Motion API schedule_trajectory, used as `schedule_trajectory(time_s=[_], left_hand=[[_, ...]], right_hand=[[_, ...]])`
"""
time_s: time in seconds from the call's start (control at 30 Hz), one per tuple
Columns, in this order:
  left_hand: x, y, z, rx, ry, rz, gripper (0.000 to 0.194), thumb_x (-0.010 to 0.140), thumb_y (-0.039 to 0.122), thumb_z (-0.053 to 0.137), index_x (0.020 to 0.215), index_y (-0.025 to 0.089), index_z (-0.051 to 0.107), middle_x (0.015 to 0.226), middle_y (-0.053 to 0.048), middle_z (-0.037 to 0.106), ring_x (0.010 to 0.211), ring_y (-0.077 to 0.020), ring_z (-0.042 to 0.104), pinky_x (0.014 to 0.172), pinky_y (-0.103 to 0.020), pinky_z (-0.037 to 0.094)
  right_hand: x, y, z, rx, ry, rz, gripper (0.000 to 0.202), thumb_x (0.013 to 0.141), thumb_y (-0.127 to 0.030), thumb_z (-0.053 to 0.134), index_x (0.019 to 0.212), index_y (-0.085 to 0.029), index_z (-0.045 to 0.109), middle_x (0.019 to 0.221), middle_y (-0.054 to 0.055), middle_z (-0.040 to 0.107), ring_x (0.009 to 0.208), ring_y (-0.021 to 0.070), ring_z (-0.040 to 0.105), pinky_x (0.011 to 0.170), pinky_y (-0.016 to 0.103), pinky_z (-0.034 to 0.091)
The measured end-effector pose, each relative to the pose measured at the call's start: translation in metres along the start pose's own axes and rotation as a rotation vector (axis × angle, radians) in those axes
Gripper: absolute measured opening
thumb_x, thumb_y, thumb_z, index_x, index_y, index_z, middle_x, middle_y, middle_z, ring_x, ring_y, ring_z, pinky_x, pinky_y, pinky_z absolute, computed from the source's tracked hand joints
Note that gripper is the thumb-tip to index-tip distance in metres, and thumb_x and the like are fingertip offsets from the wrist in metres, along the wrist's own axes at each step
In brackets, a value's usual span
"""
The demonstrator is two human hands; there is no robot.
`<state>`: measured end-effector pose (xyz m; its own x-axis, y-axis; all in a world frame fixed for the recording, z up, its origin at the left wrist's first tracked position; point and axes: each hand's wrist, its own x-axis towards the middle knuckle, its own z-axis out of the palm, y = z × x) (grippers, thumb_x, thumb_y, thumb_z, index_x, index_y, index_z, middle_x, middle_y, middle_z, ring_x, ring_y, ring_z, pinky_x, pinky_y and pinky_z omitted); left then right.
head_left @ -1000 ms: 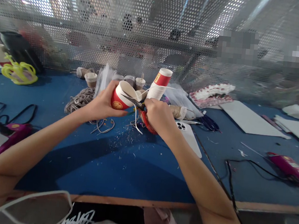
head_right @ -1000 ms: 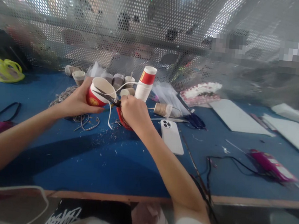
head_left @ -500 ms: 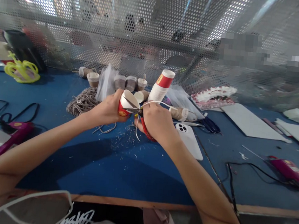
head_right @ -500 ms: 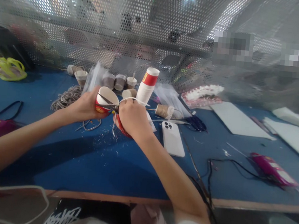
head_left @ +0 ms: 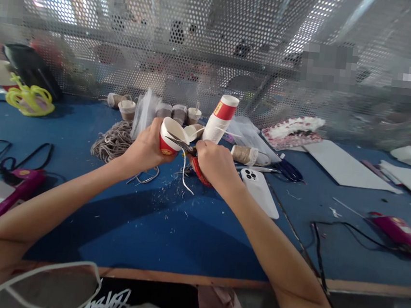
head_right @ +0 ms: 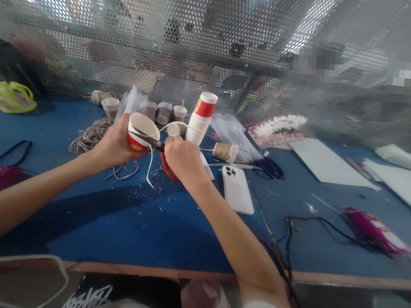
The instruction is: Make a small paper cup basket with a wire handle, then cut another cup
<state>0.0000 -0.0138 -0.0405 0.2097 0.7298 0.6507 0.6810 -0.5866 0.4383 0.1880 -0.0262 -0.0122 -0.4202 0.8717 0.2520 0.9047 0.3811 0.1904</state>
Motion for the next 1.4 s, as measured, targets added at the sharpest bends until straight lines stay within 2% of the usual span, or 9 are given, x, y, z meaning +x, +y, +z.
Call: schedule_trajectory(time_s=[0.2,0.33,0.47,0.67,0.9,1.03,1.1,1.23,1.4], left_hand=[[-0.006,0.001,0.005,0.168,-0.003,0.038,0.053,0.071,0.026,0.07,0.114,0.018,0.039,0.101,-0.009,0.065,0.091,-0.0267,0.068,0.069,-0.034,0.057],[-0.009,0.004,0.008,0.26,0.028,0.083,0.055,0.073,0.022,0.069,0.118,0.015,0.038,0.106,-0.012,0.062,0.098,-0.0285,0.067,0.076,-0.036,0.057],[-0.01,0.007,0.007,0.318,0.044,0.037,0.055,0.076,0.026,0.069,0.12,0.012,0.039,0.107,-0.015,0.062,0.099,-0.0297,0.066,0.076,-0.036,0.058],[-0.008,0.004,0.005,0.292,0.083,0.024,0.06,0.074,0.028,0.071,0.122,0.014,0.037,0.109,-0.015,0.062,0.101,-0.0305,0.066,0.08,-0.039,0.057],[-0.003,0.006,0.002,0.232,0.092,-0.087,0.059,0.071,0.032,0.073,0.119,0.02,0.041,0.111,-0.013,0.063,0.106,-0.034,0.064,0.085,-0.045,0.057],[-0.002,0.012,0.001,0.248,0.056,-0.175,0.059,0.065,0.03,0.075,0.114,0.019,0.042,0.103,-0.012,0.064,0.098,-0.0354,0.066,0.079,-0.048,0.057],[0.0,0.012,-0.001,0.259,0.056,-0.176,0.056,0.065,0.029,0.075,0.11,0.019,0.043,0.1,-0.011,0.065,0.095,-0.0343,0.067,0.076,-0.047,0.057],[0.003,0.005,-0.007,0.249,0.106,-0.168,0.052,0.069,0.031,0.073,0.109,0.018,0.043,0.097,-0.009,0.065,0.093,-0.0302,0.067,0.075,-0.043,0.057],[0.007,-0.012,-0.012,0.107,0.11,-0.193,0.049,0.07,0.034,0.076,0.103,0.019,0.045,0.088,-0.005,0.064,0.09,-0.0261,0.066,0.073,-0.04,0.056]], right_hand=[[-0.003,-0.007,0.001,0.003,0.068,-0.036,0.039,0.085,-0.038,0.055,0.103,-0.005,0.062,0.095,0.021,0.065,0.076,0.0248,0.062,0.057,0.032,0.034],[-0.004,-0.01,-0.003,-0.023,0.061,-0.034,0.035,0.085,-0.031,0.055,0.107,-0.005,0.061,0.098,0.022,0.065,0.079,0.0252,0.063,0.056,0.031,0.033],[-0.003,-0.007,-0.001,-0.044,0.017,-0.018,0.026,0.088,-0.02,0.047,0.104,-0.005,0.061,0.092,0.021,0.066,0.074,0.0247,0.064,0.054,0.031,0.029],[0.001,-0.004,0.0,-0.002,-0.014,0.028,0.028,0.09,-0.011,0.038,0.1,-0.005,0.063,0.088,0.02,0.068,0.071,0.0237,0.064,0.054,0.032,0.029],[0.003,0.003,-0.004,0.188,0.094,-0.004,0.034,0.086,-0.036,0.052,0.094,-0.007,0.065,0.086,0.017,0.068,0.072,0.0227,0.063,0.059,0.032,0.035],[0.003,0.005,-0.004,0.26,0.094,0.019,0.036,0.083,-0.041,0.056,0.09,-0.007,0.063,0.087,0.018,0.068,0.074,0.0247,0.064,0.063,0.033,0.039],[0.002,0.005,-0.003,0.306,0.072,0.014,0.037,0.081,-0.041,0.058,0.096,-0.007,0.061,0.089,0.018,0.068,0.077,0.0257,0.064,0.064,0.034,0.04],[0.004,0.007,0.002,0.358,0.115,-0.068,0.058,0.078,-0.04,0.06,0.122,-0.003,0.048,0.113,0.023,0.063,0.098,0.029,0.062,0.073,0.035,0.044],[0.01,0.011,0.01,0.306,0.191,0.073,0.045,0.081,-0.043,0.055,0.109,-0.007,0.055,0.097,0.017,0.065,0.084,0.026,0.061,0.065,0.034,0.04]])
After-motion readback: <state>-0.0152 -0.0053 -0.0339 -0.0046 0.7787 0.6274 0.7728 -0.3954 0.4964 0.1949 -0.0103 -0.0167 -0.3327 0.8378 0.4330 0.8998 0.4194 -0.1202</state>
